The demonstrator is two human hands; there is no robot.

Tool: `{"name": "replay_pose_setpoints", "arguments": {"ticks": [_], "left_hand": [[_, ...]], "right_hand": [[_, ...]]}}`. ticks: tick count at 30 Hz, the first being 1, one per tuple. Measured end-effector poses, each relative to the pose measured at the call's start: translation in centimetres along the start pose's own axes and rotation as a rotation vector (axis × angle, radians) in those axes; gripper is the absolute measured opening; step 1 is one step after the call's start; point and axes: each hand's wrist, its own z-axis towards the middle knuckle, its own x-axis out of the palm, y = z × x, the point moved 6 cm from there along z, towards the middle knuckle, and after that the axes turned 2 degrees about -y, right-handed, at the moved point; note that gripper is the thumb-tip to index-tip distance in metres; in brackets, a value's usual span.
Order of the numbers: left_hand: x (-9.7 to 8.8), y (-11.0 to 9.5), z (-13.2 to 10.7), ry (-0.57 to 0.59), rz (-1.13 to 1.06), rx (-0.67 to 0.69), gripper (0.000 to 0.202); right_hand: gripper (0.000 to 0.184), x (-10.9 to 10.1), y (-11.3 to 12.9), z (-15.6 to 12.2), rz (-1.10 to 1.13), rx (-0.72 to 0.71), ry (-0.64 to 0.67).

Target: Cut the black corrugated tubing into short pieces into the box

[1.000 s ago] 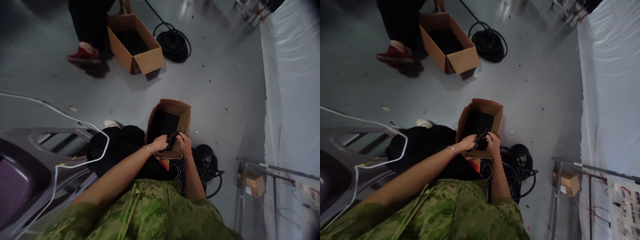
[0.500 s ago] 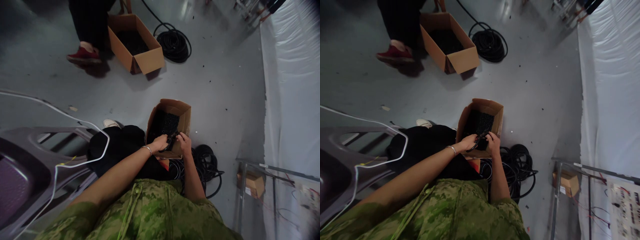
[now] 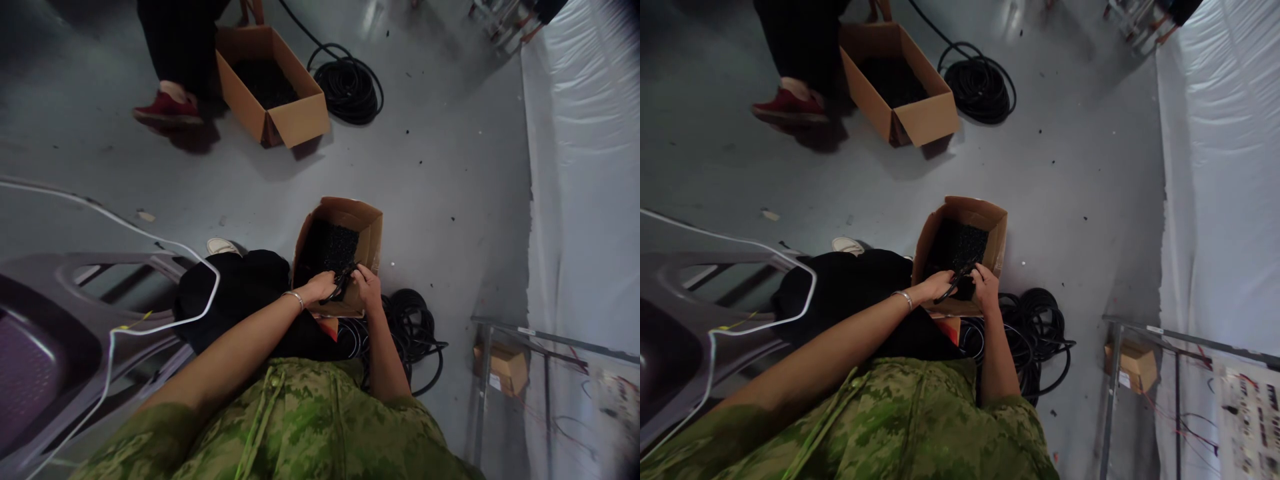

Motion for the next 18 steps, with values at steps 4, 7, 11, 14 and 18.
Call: {"name": "replay_pose_setpoints", "arguments": {"ticks": [4, 7, 11, 14, 18], "left_hand": [[-0.1, 0.0, -0.2, 0.014, 0.005, -0.02, 0.031], [-0.3, 0.0, -0.4, 0.014, 0.033, -0.031, 0.043], [-0.2, 0.1, -0.3, 0.0, 0.051, -0.038, 0.045], [-0.2, 0.2, -0.3, -0.018, 0.056, -0.055, 0.04], [-0.3, 0.4, -0.3, -0.025, 0.05, -0.068, 0.036]], "right_hand": [[0.035, 0.1, 0.2, -0.1, -0.048, -0.062, -0.004], [0.033, 0.1, 0.8, -0.3, -0.094, -0.13, -0.003], [0.031, 0.2, 1.4, -0.4, -0.147, -0.176, 0.026], [0.029, 0.4, 1.8, -0.3, -0.189, -0.19, 0.051], [0.028, 0.7, 2.2, -0.2, -0.228, -0.212, 0.107]]}}
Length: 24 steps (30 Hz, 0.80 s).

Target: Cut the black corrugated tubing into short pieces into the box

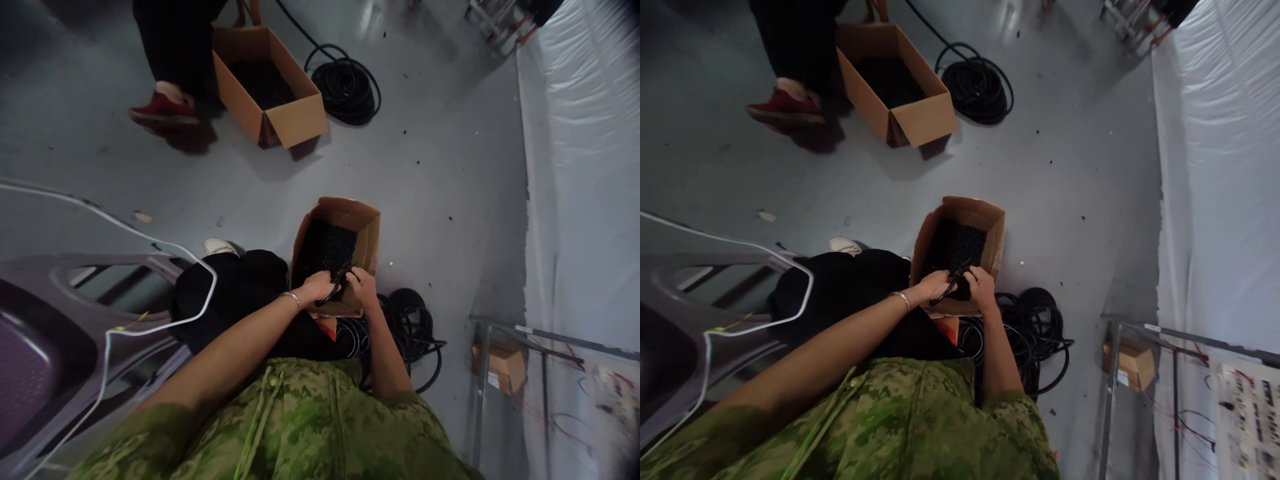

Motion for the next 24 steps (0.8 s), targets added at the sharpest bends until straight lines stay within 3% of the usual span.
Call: {"name": "replay_pose_setpoints", "arguments": {"ticks": [10, 18, 24], "left_hand": [[0.5, 0.7, 0.4, -0.028, 0.084, 0.034, 0.038], [-0.2, 0.2, -0.4, -0.114, 0.164, 0.07, 0.037], [-0.5, 0.0, -0.6, -0.102, 0.155, 0.056, 0.042]], "right_hand": [[0.027, 0.6, -0.4, -0.2, -0.041, 0.035, -0.014], [0.028, 0.6, -1.2, 0.1, -0.172, 0.012, -0.024], [0.028, 0.7, -1.6, 0.4, -0.257, 0.05, 0.018]]}}
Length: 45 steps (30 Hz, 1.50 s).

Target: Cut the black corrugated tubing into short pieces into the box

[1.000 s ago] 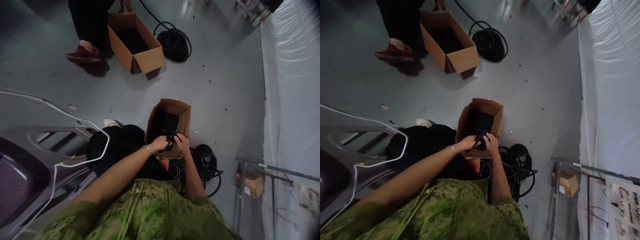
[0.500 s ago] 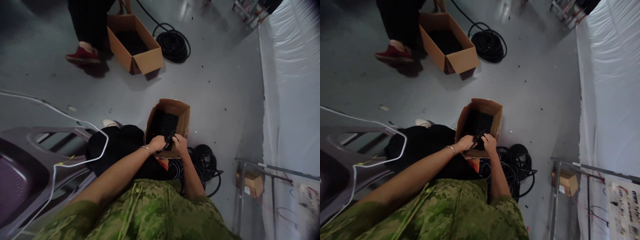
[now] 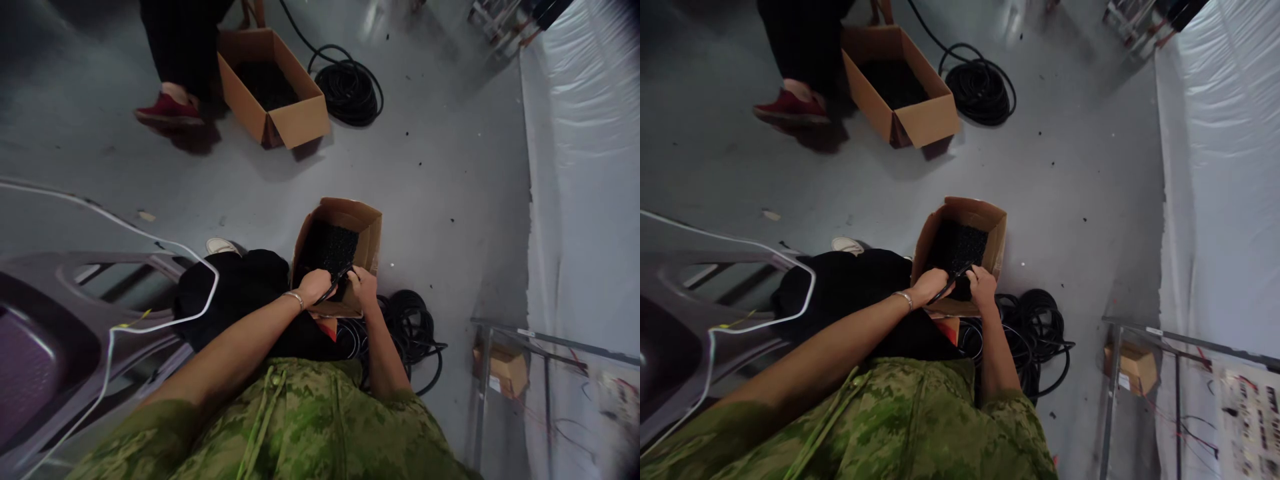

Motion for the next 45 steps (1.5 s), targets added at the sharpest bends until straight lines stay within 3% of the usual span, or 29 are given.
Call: {"name": "replay_pose_setpoints", "arguments": {"ticks": [5, 13, 24, 34, 45], "left_hand": [[0.2, 0.2, 0.1, 0.019, 0.013, -0.04, 0.045], [1.1, 0.7, 0.8, 0.144, -0.029, -0.052, 0.048], [1.7, 0.4, 1.3, 0.16, -0.06, 0.0, 0.042], [1.7, 0.1, 1.1, 0.164, -0.08, 0.021, 0.037], [2.3, 0.2, 1.0, 0.243, -0.129, 0.014, 0.034]], "right_hand": [[0.029, 0.1, 0.3, 0.1, -0.026, -0.003, 0.01], [0.029, 0.9, 0.6, -0.6, -0.019, -0.012, 0.041], [0.034, 0.3, 0.2, -0.3, 0.17, 0.019, 0.011], [0.032, 0.0, 0.3, -0.4, 0.263, 0.025, 0.076], [0.029, 0.1, 2.1, -0.2, 0.004, -0.143, 0.162]]}}
